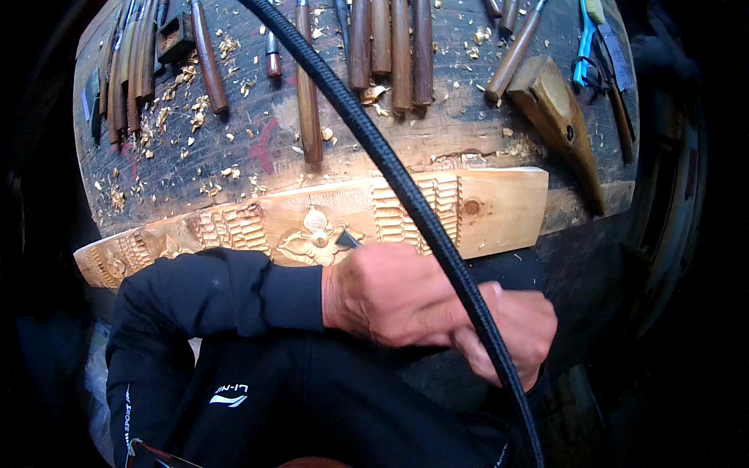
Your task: The person carves floral and geometric patterns into a wooden board using various chisels and carving tools, removing wood shavings to refine the detail.
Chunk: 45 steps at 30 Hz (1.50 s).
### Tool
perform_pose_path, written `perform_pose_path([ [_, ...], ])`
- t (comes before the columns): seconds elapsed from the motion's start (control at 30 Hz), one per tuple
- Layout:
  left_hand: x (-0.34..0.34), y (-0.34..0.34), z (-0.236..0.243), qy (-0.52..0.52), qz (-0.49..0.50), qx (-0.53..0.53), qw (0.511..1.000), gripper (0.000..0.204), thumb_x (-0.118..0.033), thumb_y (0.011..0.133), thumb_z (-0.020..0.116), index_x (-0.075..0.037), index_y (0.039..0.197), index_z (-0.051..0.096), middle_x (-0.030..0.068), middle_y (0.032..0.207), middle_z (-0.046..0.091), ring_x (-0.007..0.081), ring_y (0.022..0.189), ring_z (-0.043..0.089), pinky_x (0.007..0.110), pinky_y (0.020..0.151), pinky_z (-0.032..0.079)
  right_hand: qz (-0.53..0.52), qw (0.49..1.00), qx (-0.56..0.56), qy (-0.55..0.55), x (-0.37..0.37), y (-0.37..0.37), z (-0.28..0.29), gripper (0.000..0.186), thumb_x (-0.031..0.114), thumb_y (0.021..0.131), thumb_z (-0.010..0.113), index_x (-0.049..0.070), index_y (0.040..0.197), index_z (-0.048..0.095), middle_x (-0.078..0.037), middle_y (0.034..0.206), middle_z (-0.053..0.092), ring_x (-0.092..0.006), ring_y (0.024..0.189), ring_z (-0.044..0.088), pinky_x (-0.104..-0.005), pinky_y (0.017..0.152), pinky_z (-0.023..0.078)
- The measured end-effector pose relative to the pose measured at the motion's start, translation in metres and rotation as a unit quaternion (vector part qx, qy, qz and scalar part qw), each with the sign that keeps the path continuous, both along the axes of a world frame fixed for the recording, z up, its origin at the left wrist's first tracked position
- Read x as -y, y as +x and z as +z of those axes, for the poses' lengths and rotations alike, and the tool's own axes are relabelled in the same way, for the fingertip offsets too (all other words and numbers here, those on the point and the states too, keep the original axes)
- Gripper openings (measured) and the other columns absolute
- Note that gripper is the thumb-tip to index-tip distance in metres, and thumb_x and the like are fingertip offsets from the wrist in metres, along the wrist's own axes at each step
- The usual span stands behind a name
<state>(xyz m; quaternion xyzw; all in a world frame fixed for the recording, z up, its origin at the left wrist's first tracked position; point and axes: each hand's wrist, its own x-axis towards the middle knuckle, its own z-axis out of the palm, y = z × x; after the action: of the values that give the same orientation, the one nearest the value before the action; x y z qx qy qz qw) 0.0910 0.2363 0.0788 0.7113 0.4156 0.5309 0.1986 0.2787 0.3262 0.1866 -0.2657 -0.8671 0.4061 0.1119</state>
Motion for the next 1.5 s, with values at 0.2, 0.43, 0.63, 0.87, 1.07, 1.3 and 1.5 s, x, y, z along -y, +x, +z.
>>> perform_pose_path([
  [0.2,-0.002,0.002,0.002,0.096,-0.114,-0.046,0.988,0.045,-0.034,0.105,0.070,0.000,0.135,0.072,0.0037,0.102,0.070,0.0141,0.083,0.067,0.028,0.062,0.045,-0.161,0.986,-0.021,0.041,0.066,0.032,-0.014,0.013,0.001,0.077,0.083,-0.002,0.077,0.070,-0.011,0.066,0.063,-0.0267,0.053,0.060,-0.0349,0.054,0.043],
  [0.43,0.004,0.007,-0.004,0.103,-0.114,-0.102,0.983,0.034,-0.018,0.106,0.065,0.002,0.133,0.071,0.0004,0.090,0.062,0.0118,0.074,0.062,0.027,0.060,0.042,-0.174,0.983,-0.029,0.043,0.083,0.044,-0.032,0.015,-0.003,0.077,0.083,-0.005,0.079,0.069,-0.013,0.070,0.064,-0.0274,0.055,0.060,-0.0342,0.056,0.044],
  [0.63,0.004,0.006,-0.004,0.080,-0.113,-0.129,0.982,0.037,-0.020,0.105,0.068,0.000,0.136,0.071,0.0006,0.091,0.061,0.0116,0.073,0.060,0.027,0.060,0.042,-0.114,0.993,-0.020,-0.008,0.062,0.053,-0.031,0.014,-0.003,0.083,0.088,-0.006,0.092,0.078,-0.014,0.082,0.073,-0.0282,0.069,0.075,-0.0337,0.064,0.057],
  [0.87,0.004,0.008,-0.005,0.078,-0.086,-0.125,0.985,0.045,-0.031,0.106,0.070,0.000,0.138,0.070,0.0006,0.089,0.057,0.0132,0.073,0.059,0.028,0.059,0.044,-0.122,0.992,0.000,-0.013,0.052,0.037,-0.021,0.013,-0.008,0.077,0.082,-0.005,0.086,0.074,-0.012,0.074,0.068,-0.0283,0.060,0.064,-0.0346,0.059,0.045],
  [1.07,0.002,-0.005,-0.002,0.046,-0.184,-0.040,0.981,0.075,-0.067,0.101,0.071,0.001,0.133,0.072,0.0013,0.086,0.055,0.0147,0.069,0.059,0.030,0.058,0.046,-0.210,0.978,0.006,-0.016,0.096,0.034,-0.029,0.014,-0.010,0.080,0.081,-0.005,0.093,0.081,-0.012,0.079,0.078,-0.0214,0.066,0.074,-0.0315,0.064,0.052],
  [1.3,0.019,-0.007,0.012,0.055,-0.191,-0.100,0.975,0.069,-0.060,0.106,0.067,0.004,0.128,0.073,0.0095,0.099,0.068,0.0228,0.082,0.068,0.036,0.071,0.055,-0.373,0.928,-0.014,-0.004,0.196,0.009,-0.064,0.069,0.055,0.109,0.071,-0.013,0.124,0.076,-0.023,0.111,0.084,-0.0330,0.104,0.084,-0.0386,0.090,0.063],
  [1.5,0.061,-0.059,0.032,0.006,-0.167,-0.174,0.970,0.054,-0.040,0.110,0.070,0.006,0.138,0.071,0.0283,0.153,0.068,0.0441,0.147,0.064,0.058,0.127,0.049,-0.369,0.927,-0.057,0.039,0.213,-0.007,-0.070,0.036,0.004,0.104,0.070,-0.014,0.134,0.074,-0.027,0.114,0.083,-0.0362,0.097,0.085,-0.0388,0.083,0.066],
])
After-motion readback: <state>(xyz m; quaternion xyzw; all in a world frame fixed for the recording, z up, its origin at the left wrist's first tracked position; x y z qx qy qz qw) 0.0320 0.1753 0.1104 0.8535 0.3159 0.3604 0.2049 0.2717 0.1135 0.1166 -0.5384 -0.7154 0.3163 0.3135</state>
